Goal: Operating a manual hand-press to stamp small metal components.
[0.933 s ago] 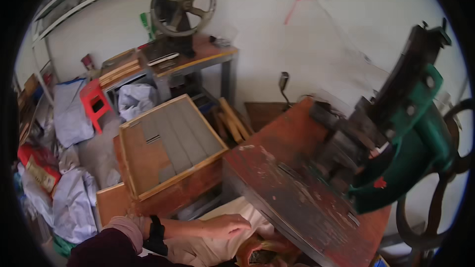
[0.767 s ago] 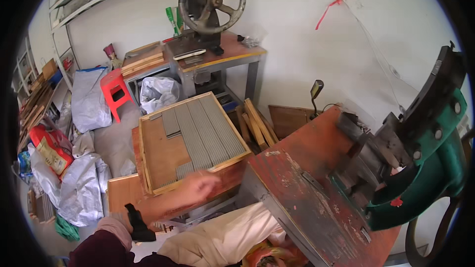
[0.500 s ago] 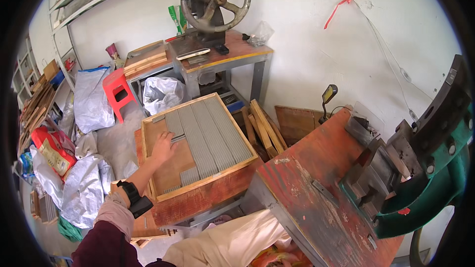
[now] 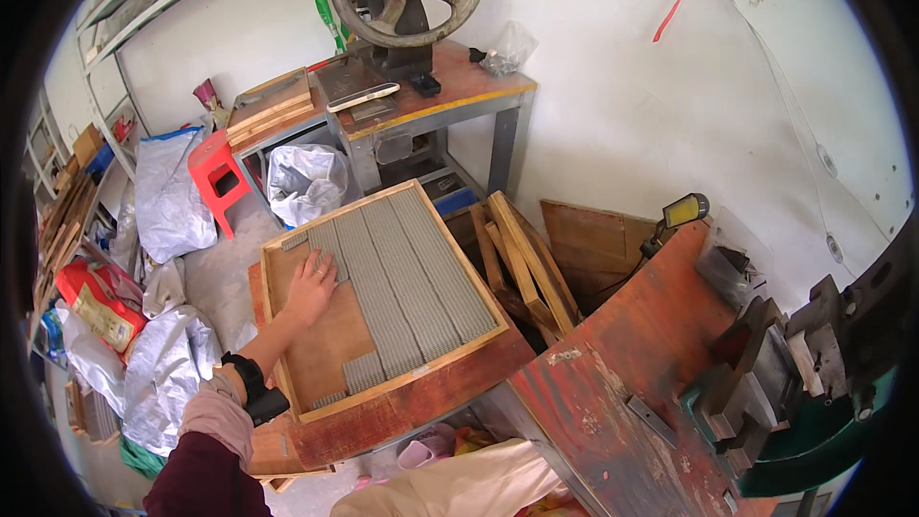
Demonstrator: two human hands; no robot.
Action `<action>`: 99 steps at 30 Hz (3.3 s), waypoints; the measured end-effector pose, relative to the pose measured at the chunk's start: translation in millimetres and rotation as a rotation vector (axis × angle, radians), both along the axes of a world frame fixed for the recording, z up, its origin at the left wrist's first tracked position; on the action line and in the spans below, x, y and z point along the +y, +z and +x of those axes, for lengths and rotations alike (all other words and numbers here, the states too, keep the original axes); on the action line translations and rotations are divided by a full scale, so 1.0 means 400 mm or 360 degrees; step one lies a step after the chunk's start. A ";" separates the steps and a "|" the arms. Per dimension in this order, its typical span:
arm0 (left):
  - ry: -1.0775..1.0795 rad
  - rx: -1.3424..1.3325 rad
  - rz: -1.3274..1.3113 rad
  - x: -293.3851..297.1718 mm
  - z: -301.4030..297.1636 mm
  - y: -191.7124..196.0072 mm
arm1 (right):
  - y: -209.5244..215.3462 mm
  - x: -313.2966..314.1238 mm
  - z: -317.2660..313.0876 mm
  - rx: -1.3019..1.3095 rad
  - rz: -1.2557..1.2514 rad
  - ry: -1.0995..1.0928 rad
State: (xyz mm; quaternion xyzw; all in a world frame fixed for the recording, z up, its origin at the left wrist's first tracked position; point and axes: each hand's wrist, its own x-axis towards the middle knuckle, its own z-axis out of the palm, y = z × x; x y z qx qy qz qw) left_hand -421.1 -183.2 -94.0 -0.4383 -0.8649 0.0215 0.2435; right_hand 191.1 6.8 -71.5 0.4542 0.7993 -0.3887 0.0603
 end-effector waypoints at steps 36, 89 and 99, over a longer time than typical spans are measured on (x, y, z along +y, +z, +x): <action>0.0529 -0.1508 0.0211 -0.005 -0.021 0.084 | 0.076 0.007 0.072 0.0192 0.0163 -0.0195; -0.2103 -0.1475 0.0085 0.629 0.955 0.415 | 0.316 0.179 -0.163 0.2764 -0.0659 -0.1316; -0.2083 -0.1523 -0.0045 0.630 0.945 0.422 | 0.382 0.197 -0.074 0.0915 0.0660 -0.0224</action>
